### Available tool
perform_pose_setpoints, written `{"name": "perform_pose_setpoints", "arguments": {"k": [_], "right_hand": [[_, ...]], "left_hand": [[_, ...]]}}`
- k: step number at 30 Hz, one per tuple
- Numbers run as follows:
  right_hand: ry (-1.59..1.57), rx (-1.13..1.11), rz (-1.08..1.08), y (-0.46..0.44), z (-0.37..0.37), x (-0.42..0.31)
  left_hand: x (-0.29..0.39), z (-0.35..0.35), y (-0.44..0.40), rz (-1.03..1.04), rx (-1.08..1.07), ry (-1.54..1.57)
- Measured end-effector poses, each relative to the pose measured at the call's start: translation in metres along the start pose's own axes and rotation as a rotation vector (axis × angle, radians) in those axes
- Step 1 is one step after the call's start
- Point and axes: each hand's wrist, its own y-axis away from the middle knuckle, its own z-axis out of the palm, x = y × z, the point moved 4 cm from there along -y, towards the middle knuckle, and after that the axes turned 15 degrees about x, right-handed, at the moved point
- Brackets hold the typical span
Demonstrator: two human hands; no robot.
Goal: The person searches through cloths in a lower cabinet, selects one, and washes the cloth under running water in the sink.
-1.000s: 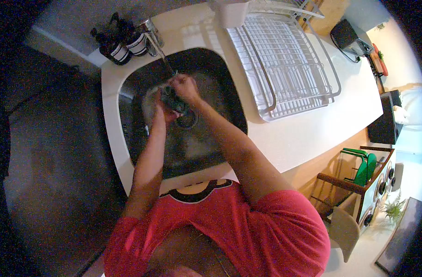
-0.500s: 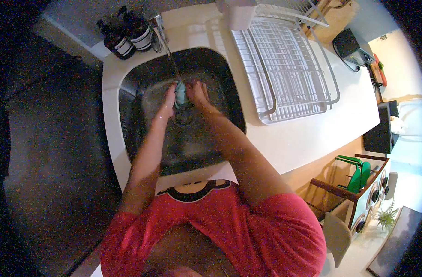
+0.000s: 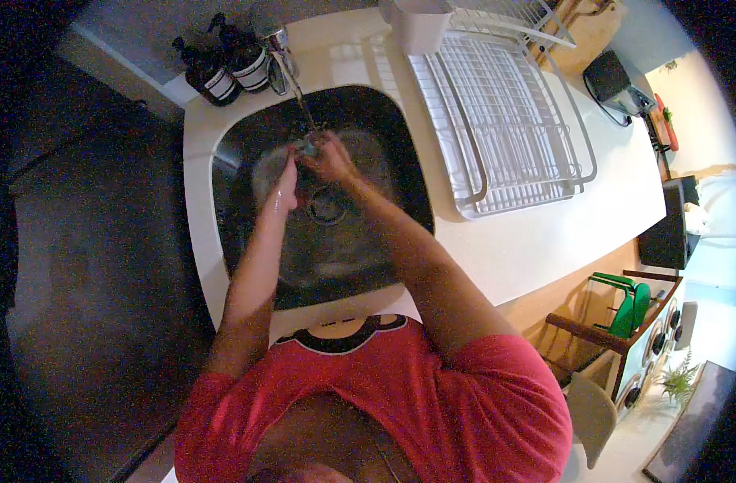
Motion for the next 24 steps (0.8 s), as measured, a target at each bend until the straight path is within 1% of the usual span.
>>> {"name": "perform_pose_setpoints", "arguments": {"k": [1,2,4,5,6,8,9,10,11,12,14,15,16,18,19,20,21,23,24], "right_hand": [[-0.134,-0.011,0.146,0.011,-0.001,-0.019],[-0.267,-0.022,0.294,0.023,0.001,-0.036],[-0.161,0.152,0.100,0.050,0.021,-0.043],[-0.108,0.239,0.003,0.061,0.025,-0.045],[0.084,0.231,-0.048,0.057,0.008,-0.067],[0.024,0.223,0.124,0.051,0.003,-0.057],[-0.005,0.216,0.209,0.046,-0.001,-0.051],[0.040,0.097,0.438,0.036,-0.009,-0.044],[0.012,0.109,0.561,0.029,0.004,0.003],[-0.019,0.122,0.685,0.028,0.016,0.046],[-0.087,0.091,0.749,0.023,-0.025,0.028],[-0.161,0.000,0.659,0.016,-0.039,0.016],[-0.233,-0.092,0.569,0.011,-0.050,0.005],[-0.185,0.045,0.360,0.009,-0.015,0.060],[-0.229,-0.063,0.340,0.005,-0.001,0.070],[-0.275,-0.169,0.320,0.002,0.009,0.075],[-0.324,-0.273,0.299,0.002,0.016,0.075],[-0.420,-0.499,0.433,0.005,0.005,0.060],[-0.466,-0.615,0.496,0.006,-0.001,0.047]], "left_hand": [[-0.012,0.007,0.003,-0.174,-0.194,0.190],[-0.020,0.010,-0.001,-0.226,-0.283,0.305],[-0.024,0.008,-0.006,-0.235,-0.364,0.437],[-0.027,0.008,-0.005,-0.230,-0.351,0.463],[-0.029,0.008,-0.007,-0.218,-0.322,0.473],[-0.033,0.013,-0.013,-0.186,-0.178,0.451],[-0.033,0.018,-0.014,-0.167,-0.043,0.413],[-0.031,0.022,-0.013,-0.153,0.101,0.368],[-0.028,0.025,-0.012,-0.111,0.133,0.317],[-0.024,0.028,-0.011,-0.060,0.157,0.268],[-0.010,0.030,-0.024,0.212,-0.037,0.076],[-0.004,0.029,-0.027,0.344,-0.133,-0.025],[0.008,0.029,-0.011,0.410,-0.211,-0.163],[0.018,0.031,0.000,0.548,-0.261,-0.400],[0.020,0.033,0.000,0.618,-0.288,-0.521],[0.016,0.033,-0.017,0.699,-0.365,-0.492],[0.019,0.030,-0.026,0.818,-0.319,-0.483],[0.028,0.021,-0.033,1.059,-0.223,-0.462],[0.038,0.016,-0.028,1.061,-0.212,-0.508]]}}
